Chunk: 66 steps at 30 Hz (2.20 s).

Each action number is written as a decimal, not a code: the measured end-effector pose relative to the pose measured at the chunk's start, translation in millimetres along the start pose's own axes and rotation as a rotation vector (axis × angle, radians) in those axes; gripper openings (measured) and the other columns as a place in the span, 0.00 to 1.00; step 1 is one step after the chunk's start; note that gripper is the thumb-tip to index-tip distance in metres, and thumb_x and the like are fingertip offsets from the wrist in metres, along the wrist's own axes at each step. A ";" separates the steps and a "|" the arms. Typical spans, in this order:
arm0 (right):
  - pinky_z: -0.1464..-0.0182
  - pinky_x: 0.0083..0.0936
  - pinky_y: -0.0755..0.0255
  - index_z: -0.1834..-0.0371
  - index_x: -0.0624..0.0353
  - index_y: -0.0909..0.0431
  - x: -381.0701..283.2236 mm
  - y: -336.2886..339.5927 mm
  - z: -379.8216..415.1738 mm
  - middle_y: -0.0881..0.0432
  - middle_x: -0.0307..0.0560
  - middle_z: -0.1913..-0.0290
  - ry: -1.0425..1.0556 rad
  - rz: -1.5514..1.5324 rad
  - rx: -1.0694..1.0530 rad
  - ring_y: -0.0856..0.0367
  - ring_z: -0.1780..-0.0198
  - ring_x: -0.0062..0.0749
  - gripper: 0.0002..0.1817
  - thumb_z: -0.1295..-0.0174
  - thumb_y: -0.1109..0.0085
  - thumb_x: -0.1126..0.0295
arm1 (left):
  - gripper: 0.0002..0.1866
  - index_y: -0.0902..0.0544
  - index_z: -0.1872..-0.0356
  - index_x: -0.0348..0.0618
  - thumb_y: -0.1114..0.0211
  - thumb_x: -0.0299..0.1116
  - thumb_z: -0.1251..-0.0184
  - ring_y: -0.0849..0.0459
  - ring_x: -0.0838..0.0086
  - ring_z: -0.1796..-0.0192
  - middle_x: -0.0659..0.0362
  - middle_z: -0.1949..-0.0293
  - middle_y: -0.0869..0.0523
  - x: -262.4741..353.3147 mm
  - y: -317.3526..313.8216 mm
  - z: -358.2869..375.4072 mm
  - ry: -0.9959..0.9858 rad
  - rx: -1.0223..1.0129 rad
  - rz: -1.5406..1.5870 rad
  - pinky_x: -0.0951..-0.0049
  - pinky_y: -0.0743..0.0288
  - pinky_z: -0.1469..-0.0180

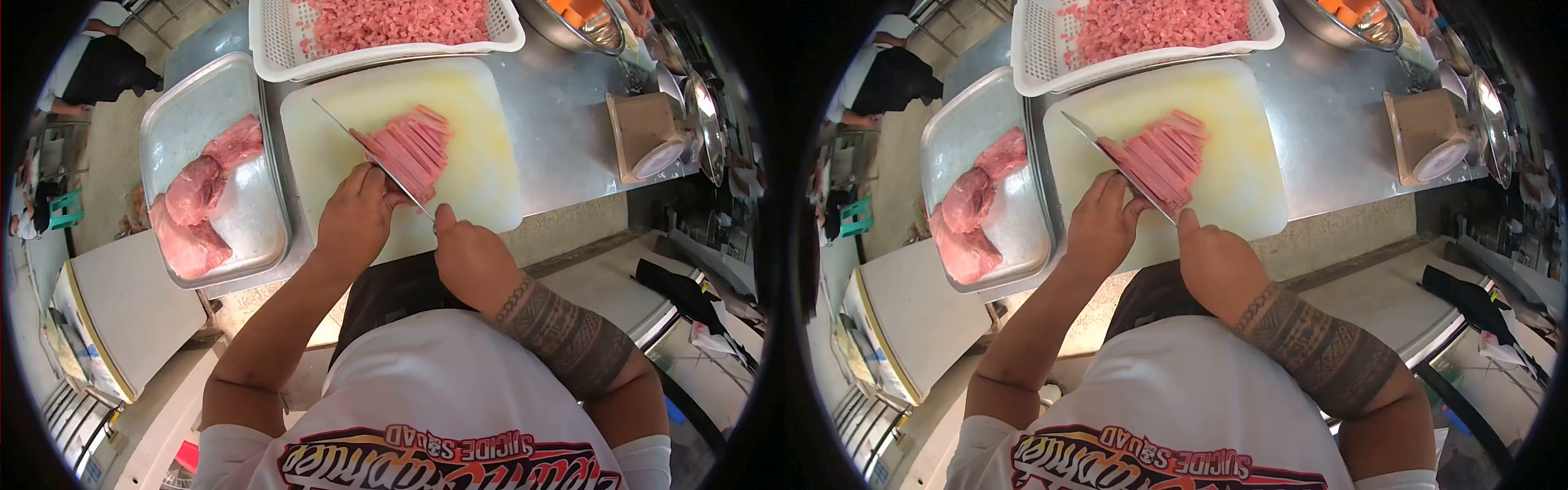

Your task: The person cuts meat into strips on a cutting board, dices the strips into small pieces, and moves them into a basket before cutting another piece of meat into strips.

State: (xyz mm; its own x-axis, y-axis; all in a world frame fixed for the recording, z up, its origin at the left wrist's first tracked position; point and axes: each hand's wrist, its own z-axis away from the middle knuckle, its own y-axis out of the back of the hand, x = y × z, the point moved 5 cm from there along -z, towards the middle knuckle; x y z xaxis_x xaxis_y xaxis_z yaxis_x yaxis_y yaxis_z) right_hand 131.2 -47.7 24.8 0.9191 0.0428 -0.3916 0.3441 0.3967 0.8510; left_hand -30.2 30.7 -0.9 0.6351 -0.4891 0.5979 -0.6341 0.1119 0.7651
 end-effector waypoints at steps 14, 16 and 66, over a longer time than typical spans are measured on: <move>0.62 0.55 0.17 0.45 0.68 0.28 21.8 -15.9 17.7 0.12 0.65 0.67 -0.057 -0.049 -0.059 0.11 0.64 0.62 0.12 0.28 0.51 0.75 | 0.21 0.20 0.45 0.37 0.25 0.41 0.27 0.12 0.46 0.49 0.47 0.48 0.13 -1.5 1.3 0.0 0.085 -0.034 0.054 0.53 0.16 0.48; 0.58 0.56 0.17 0.44 0.68 0.27 19.3 -22.5 -16.8 0.12 0.66 0.65 -0.018 -0.086 -0.012 0.10 0.61 0.63 0.13 0.28 0.51 0.74 | 0.22 0.19 0.45 0.37 0.24 0.42 0.28 0.12 0.46 0.48 0.47 0.48 0.13 -2.3 2.1 1.3 0.061 -0.017 0.041 0.53 0.16 0.47; 0.52 0.59 0.18 0.47 0.64 0.29 132.6 -17.9 71.5 0.11 0.68 0.58 -0.558 -0.245 0.380 0.11 0.55 0.67 0.14 0.31 0.40 0.70 | 0.30 0.11 0.37 0.47 0.40 0.14 0.41 0.11 0.52 0.40 0.46 0.40 0.09 8.1 -23.5 -131.5 -0.354 -0.693 0.013 0.60 0.18 0.34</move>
State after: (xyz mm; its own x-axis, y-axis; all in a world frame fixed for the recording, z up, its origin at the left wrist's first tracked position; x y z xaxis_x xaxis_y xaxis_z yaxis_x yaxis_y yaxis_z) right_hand 260.6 -114.7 -17.3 0.7330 -0.5220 -0.4361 0.5025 -0.0166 0.8644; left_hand 47.9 137.8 17.4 0.3769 -0.7183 0.5849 -0.1461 0.5774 0.8033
